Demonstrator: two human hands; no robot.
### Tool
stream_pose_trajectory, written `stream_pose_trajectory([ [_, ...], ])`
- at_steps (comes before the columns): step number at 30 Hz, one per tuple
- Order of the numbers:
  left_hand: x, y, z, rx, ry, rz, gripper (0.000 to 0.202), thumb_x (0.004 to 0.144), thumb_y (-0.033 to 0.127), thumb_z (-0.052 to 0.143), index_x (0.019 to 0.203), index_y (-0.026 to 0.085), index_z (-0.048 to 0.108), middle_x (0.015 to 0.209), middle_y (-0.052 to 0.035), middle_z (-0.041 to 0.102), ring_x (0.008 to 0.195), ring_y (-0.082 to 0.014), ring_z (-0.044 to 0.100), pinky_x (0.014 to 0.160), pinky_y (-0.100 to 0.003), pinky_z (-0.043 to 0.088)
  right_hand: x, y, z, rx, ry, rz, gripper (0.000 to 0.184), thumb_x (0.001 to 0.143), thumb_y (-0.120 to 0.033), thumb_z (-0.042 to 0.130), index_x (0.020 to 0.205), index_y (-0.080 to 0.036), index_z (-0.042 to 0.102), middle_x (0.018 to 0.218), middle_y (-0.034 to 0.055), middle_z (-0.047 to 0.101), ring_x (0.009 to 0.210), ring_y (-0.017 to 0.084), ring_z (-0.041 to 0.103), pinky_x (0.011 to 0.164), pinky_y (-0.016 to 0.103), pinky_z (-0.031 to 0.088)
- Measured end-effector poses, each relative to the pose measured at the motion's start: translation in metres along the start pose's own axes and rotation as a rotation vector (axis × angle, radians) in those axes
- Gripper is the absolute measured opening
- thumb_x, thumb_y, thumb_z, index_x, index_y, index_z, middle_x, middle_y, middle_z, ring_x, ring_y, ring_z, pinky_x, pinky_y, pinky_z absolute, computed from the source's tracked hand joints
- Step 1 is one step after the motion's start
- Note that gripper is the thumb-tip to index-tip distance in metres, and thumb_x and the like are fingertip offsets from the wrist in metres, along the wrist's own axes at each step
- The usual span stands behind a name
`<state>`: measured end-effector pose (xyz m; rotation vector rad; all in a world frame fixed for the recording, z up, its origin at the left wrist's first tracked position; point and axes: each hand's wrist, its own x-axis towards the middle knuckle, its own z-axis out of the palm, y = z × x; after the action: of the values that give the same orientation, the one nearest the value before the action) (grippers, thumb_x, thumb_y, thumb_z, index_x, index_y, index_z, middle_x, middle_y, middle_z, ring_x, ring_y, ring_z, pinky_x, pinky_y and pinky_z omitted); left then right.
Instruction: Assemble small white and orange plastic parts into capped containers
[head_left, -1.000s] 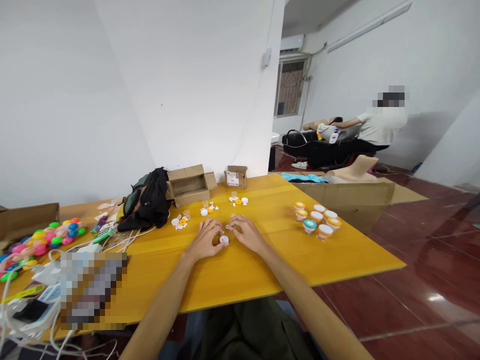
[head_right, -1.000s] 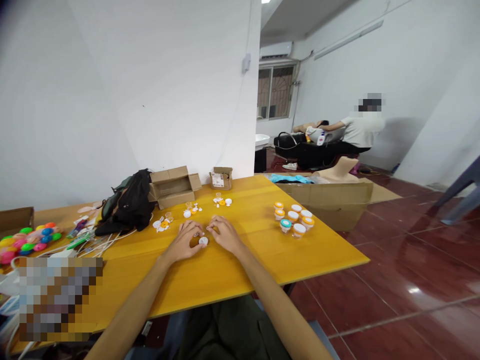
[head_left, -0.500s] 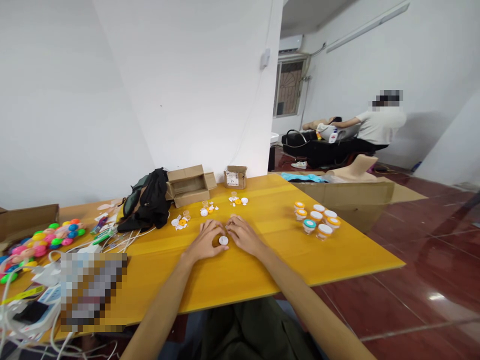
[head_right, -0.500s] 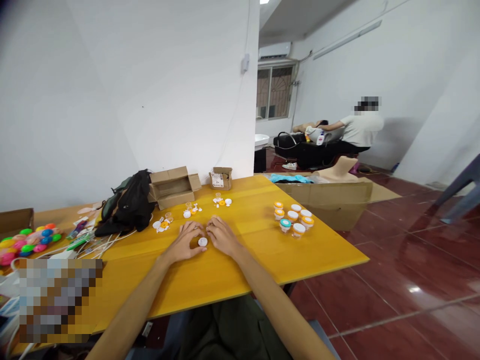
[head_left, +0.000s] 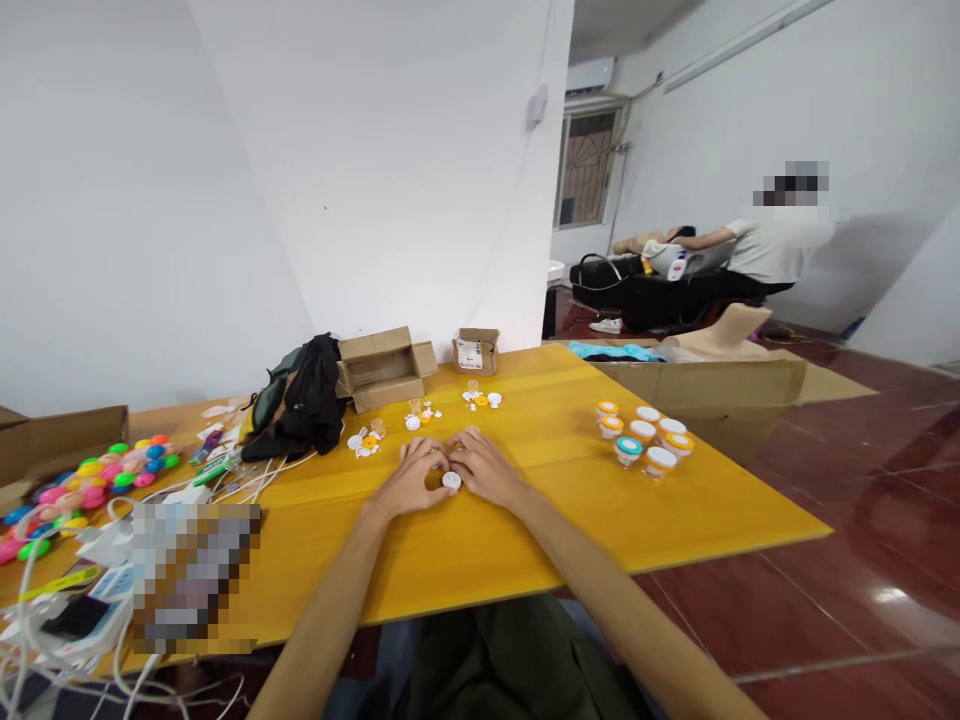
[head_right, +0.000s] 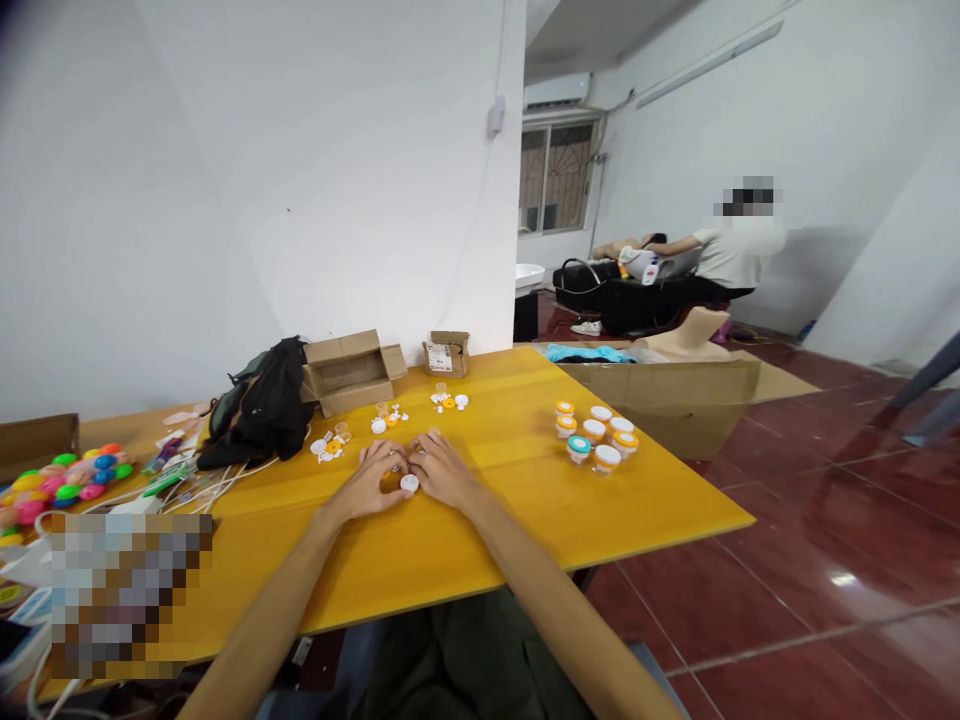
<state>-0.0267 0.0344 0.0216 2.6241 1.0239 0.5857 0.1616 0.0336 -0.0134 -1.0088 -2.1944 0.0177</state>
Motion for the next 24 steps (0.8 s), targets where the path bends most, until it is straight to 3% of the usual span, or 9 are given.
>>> stream_pose_trajectory([
  [24, 0.001, -0.001, 0.001, -0.038, -0.025, -0.041, 0.015, 0.075, 0.026, 0.069, 0.087, 0.024, 0.06, 0.118, -0.0031, 0.056, 0.115, -0.0261, 0.043, 0.099, -0.043, 0.033, 0.001, 0.011, 0.01, 0.049, 0.08, 0.057, 0.019, 0.084, -0.005, 0.058, 0.075, -0.021, 0.065, 0.093, 0.0065, 0.063, 0.094, 0.021, 0.056, 0.082, 0.036, 0.047],
])
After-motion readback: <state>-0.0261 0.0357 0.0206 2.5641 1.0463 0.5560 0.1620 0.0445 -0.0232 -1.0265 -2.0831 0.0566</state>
